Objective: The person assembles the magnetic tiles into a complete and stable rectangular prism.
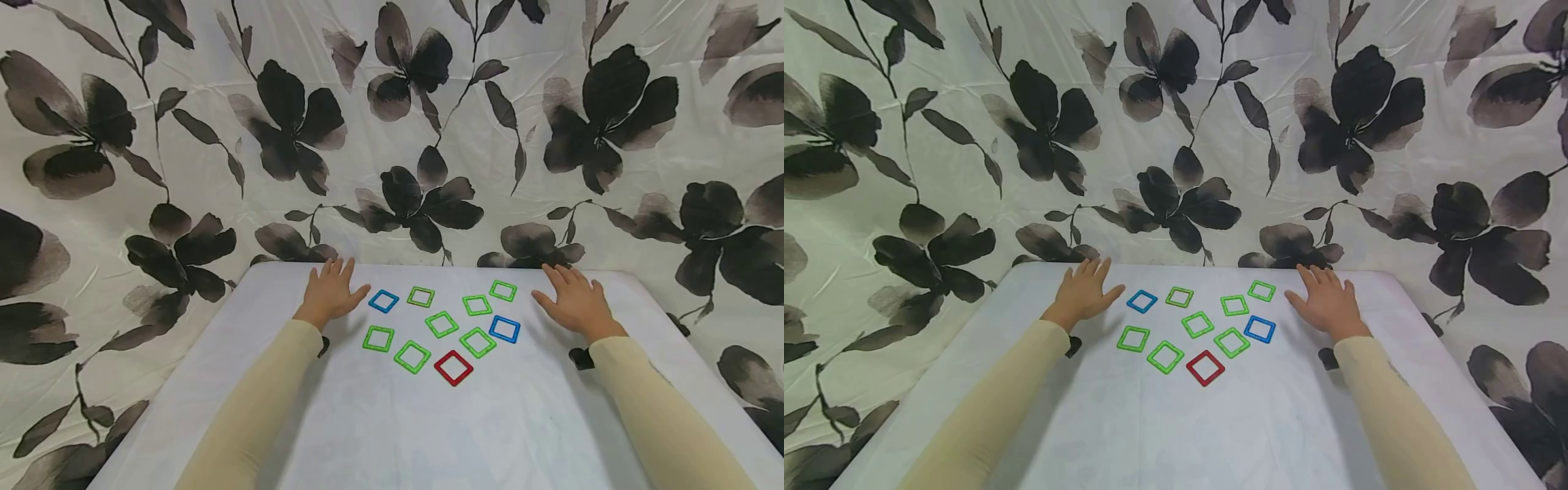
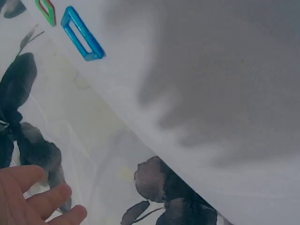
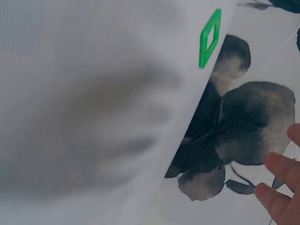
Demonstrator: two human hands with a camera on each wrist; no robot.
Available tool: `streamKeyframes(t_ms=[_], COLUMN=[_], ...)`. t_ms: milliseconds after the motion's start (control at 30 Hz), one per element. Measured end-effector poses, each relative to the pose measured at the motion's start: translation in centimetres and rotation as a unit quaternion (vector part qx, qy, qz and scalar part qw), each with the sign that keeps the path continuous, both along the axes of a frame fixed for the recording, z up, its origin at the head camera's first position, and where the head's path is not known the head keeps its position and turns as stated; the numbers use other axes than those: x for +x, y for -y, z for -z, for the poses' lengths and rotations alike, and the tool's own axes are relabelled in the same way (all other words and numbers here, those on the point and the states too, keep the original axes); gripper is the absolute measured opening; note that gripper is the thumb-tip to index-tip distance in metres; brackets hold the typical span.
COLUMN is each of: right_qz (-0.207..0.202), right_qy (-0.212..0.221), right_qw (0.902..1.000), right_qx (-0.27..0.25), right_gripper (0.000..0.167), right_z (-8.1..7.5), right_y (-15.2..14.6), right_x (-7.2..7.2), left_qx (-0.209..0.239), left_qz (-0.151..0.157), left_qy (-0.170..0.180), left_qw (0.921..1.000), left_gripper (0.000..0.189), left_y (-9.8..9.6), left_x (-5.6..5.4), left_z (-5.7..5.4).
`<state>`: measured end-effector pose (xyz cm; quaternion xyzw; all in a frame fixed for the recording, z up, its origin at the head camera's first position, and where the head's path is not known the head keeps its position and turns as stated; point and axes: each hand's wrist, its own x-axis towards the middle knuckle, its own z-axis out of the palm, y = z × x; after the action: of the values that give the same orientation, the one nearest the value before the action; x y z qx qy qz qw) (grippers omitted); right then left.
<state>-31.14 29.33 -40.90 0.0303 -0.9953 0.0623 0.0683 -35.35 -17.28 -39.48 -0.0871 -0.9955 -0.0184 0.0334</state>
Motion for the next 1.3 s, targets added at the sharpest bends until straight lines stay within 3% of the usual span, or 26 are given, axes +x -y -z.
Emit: streamKeyframes(t_ms=[967, 1300], right_qz=[-0.118, -0.134], right_qy=[-0.041, -0.023], right_qw=[0.9921, 0.9907], right_qx=[0.009, 0.0], right_gripper=[0.068, 0.068], right_z=[0.6, 1.0], right_y=[4.8, 6.0], right_x=[2.8, 3.7], left_qx=[-0.01, -0.005], left_qz=[0.091, 0.104], left_qy=[-0.032, -0.019], left_qw=[0.9953, 0.9944], left_gripper=[0.077, 0.077], left_y=[-2.4, -3.6], left_x=[3.5, 4.6], left_z=[1.4, 1.6])
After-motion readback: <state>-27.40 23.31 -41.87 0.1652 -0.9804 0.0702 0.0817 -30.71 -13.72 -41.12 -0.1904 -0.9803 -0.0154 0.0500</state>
